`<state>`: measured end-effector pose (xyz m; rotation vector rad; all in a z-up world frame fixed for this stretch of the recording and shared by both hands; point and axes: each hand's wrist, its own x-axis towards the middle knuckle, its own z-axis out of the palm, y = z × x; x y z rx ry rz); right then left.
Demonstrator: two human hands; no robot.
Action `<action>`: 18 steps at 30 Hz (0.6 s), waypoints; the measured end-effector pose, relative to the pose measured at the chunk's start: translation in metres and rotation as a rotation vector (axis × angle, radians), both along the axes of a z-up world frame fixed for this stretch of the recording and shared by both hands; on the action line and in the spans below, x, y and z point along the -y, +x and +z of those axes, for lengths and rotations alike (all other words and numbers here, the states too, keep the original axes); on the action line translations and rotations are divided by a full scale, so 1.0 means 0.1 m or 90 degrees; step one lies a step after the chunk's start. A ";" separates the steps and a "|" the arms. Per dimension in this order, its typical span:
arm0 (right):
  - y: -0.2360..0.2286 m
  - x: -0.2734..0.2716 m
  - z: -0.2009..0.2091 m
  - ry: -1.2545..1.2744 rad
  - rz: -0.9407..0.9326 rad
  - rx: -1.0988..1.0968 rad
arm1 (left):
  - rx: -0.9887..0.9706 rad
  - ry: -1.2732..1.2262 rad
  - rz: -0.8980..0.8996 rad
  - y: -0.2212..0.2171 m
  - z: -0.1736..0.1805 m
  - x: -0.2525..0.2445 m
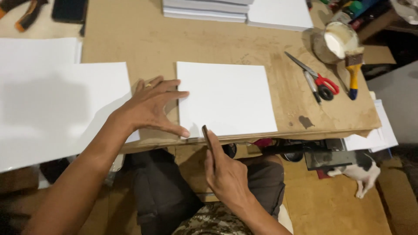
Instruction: The person assembles a book by placing a white cover over a stack of papers, applying glue to the spine with a brush, and writing on the cover with a marker. They then use scissors to trim the edges of the book.
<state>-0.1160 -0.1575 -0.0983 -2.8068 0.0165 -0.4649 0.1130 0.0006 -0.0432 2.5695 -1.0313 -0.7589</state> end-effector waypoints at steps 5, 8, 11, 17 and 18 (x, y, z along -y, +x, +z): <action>0.29 -0.16 -0.07 0.032 -0.011 -0.157 | 0.078 -0.056 -0.009 0.03 -0.27 0.04; 0.17 0.16 -0.07 0.014 -0.025 -0.152 | 0.066 -0.041 0.003 0.03 -0.29 0.03; -0.08 0.81 -0.14 -0.019 -0.102 -0.018 | 0.056 -0.030 0.005 0.04 -0.27 0.03; -0.18 1.15 0.11 0.014 -0.349 -0.014 | 0.062 -0.030 0.012 0.03 -0.20 0.02; -0.13 0.97 0.15 -0.015 -0.377 0.084 | 0.067 -0.033 0.023 0.03 -0.16 0.02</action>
